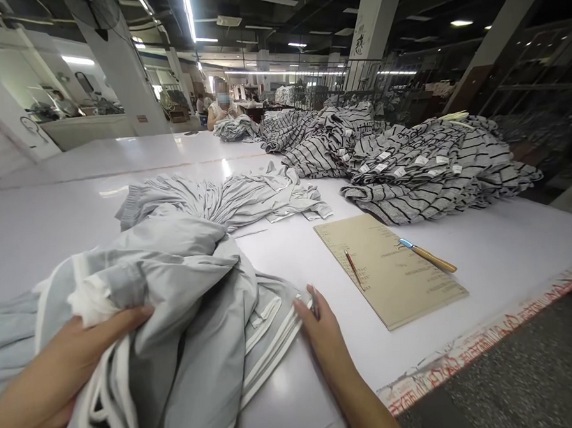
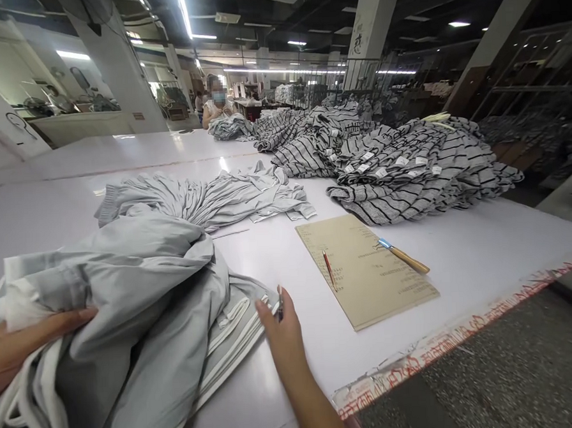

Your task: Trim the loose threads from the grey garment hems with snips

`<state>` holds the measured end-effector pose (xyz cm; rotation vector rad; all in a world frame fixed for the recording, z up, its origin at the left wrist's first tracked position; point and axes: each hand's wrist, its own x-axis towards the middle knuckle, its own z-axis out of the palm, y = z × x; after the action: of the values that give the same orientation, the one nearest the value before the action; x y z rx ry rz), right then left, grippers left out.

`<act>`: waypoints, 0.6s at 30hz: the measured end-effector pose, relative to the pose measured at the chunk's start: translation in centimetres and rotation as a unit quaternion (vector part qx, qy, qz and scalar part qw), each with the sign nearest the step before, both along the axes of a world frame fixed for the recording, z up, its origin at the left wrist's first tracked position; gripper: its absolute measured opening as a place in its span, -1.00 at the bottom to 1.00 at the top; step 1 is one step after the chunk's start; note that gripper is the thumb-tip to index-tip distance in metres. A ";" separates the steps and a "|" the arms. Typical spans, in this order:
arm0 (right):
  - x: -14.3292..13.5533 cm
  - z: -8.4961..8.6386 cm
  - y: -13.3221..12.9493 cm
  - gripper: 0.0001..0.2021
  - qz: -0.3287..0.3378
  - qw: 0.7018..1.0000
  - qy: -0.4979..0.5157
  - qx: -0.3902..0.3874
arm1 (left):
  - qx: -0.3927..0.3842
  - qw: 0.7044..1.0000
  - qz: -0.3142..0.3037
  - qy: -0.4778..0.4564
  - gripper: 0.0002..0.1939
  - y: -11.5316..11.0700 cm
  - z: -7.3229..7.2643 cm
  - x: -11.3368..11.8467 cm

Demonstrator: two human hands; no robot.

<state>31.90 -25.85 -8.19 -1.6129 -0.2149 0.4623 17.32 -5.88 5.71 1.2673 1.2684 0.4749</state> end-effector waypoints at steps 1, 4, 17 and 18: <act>0.3 0.5 0.4 -0.28 0.003 0.999 -0.033 -0.030 | 0.018 1.000 0.021 0.012 -0.54 0.5 0.2 -0.2; 0.7 2.0 1.7 -0.35 0.035 0.985 -0.139 -0.095 | 0.040 0.997 0.055 0.044 -0.73 1.0 1.0 -0.6; 0.4 4.0 7.3 -0.86 0.228 0.916 -0.212 -0.253 | 0.042 0.997 0.014 0.067 -0.83 0.1 2.1 -0.7; 0.9 4.7 7.1 -0.90 0.241 0.921 -0.202 -0.229 | 0.059 0.996 0.018 0.068 -0.81 0.6 1.7 -1.0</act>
<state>32.82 -18.78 -3.46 -2.1138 -0.8866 0.5768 16.30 -5.31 7.39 1.3973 1.3964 0.5031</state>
